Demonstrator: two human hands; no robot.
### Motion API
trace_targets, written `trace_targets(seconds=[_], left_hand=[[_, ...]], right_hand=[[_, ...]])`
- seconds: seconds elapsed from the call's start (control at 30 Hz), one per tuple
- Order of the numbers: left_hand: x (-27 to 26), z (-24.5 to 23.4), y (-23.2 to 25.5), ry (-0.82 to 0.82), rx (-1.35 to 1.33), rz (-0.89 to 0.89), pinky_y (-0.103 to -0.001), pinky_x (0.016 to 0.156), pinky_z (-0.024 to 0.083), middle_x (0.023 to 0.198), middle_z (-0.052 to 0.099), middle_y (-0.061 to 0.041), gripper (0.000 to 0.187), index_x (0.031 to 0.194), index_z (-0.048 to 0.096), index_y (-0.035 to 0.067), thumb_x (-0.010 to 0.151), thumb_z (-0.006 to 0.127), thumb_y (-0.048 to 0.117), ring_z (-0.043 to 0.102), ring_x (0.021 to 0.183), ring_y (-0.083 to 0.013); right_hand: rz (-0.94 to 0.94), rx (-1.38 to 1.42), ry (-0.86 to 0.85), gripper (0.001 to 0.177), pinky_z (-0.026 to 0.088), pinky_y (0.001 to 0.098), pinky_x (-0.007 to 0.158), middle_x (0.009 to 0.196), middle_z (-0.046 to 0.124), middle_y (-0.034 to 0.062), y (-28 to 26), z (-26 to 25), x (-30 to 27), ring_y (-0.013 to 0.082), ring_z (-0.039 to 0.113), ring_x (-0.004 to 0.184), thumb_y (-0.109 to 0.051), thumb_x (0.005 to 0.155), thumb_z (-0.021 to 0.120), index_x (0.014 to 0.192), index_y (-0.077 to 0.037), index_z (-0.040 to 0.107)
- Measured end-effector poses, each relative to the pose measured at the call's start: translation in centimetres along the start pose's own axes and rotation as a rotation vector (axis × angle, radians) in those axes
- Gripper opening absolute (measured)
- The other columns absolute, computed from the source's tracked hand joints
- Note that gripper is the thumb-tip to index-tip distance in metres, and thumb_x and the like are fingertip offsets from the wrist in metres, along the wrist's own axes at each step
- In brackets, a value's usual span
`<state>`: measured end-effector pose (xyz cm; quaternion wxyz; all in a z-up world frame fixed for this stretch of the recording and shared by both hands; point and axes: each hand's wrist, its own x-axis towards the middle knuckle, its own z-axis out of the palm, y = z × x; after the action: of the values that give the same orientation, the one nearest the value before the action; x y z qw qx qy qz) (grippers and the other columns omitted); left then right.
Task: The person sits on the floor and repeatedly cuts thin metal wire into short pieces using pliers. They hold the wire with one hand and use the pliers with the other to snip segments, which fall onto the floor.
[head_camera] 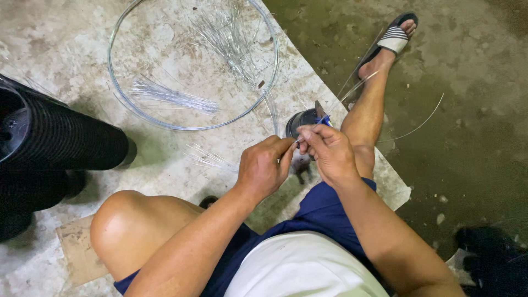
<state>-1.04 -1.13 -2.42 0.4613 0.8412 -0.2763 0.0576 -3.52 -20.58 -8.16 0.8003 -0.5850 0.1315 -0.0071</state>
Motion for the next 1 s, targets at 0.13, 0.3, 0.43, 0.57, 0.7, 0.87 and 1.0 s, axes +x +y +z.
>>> trace_targets(seconds=[0.13,0.3,0.43,0.57,0.7,0.87,1.0], left_hand=[[0.0,-0.2,0.3,-0.014,0.021,-0.024,-0.044,0.061,0.052,0.079,0.067,-0.011,0.010,0.098,0.076,0.010,0.093,0.069,0.015,0.067,0.070,-0.0338],[0.1,0.2,0.0,0.015,0.037,-0.033,-0.045,0.062,0.052,0.080,0.067,-0.011,0.009,0.096,0.074,0.008,0.092,0.068,0.014,0.067,0.072,-0.0341],[-0.4,0.8,-0.3,-0.008,0.046,-0.080,-0.046,0.064,0.052,0.078,0.066,-0.013,0.008,0.093,0.074,0.008,0.092,0.068,0.013,0.067,0.074,-0.0346],[-0.3,1.6,-1.0,0.013,0.032,-0.156,-0.047,0.068,0.054,0.083,0.070,-0.013,0.012,0.096,0.075,0.010,0.094,0.066,0.017,0.069,0.078,-0.0347],[0.1,1.4,-1.1,-0.176,0.054,-0.394,-0.050,0.076,0.053,0.091,0.073,-0.017,0.037,0.116,0.073,0.008,0.092,0.069,0.036,0.070,0.085,-0.0368],[0.6,0.1,-0.5,-0.317,0.200,-0.375,-0.050,0.080,0.052,0.106,0.068,-0.023,0.068,0.133,0.058,-0.001,0.087,0.072,0.046,0.065,0.096,-0.0414],[0.6,-1.4,-0.8,-0.421,0.263,-0.387,-0.050,0.082,0.053,0.106,0.069,-0.021,0.053,0.124,0.064,0.002,0.087,0.072,0.039,0.066,0.098,-0.0389]], right_hand=[[-0.027,-0.070,0.012,0.020,0.048,0.0241,0.069,0.090,0.072,0.0066,0.2,-0.2,0.2,0.0117,0.065,0.078,-0.012,0.101,0.068,0.111,0.004,0.073],[-0.101,-0.061,0.039,0.023,0.056,0.0250,0.075,0.089,0.072,0.0051,0.9,0.2,0.7,0.0108,0.066,0.078,-0.015,0.102,0.067,0.114,0.003,0.073],[-0.113,-0.129,0.073,0.025,0.055,0.0241,0.071,0.086,0.071,0.0046,1.3,0.5,1.3,0.0101,0.066,0.074,-0.017,0.104,0.065,0.114,0.004,0.073],[-0.080,-0.200,0.069,0.026,0.055,0.0237,0.070,0.086,0.072,0.0040,1.9,0.5,2.5,0.0095,0.065,0.073,-0.018,0.103,0.066,0.114,0.004,0.073],[-0.023,-0.206,0.094,0.025,0.054,0.0230,0.067,0.086,0.073,0.0043,3.5,-0.1,4.4,0.0088,0.066,0.071,-0.018,0.098,0.070,0.113,0.002,0.072],[-0.020,-0.573,-0.074,0.023,0.053,0.0256,0.062,0.080,0.070,0.0051,7.2,-1.7,6.7,0.0089,0.064,0.067,-0.020,0.104,0.065,0.100,0.001,0.072],[0.074,-1.027,-0.147,0.023,0.052,0.0336,0.056,0.070,0.070,0.0074,9.9,-2.2,8.4,0.0154,0.066,0.059,-0.024,0.099,0.066,0.094,-0.003,0.073]])
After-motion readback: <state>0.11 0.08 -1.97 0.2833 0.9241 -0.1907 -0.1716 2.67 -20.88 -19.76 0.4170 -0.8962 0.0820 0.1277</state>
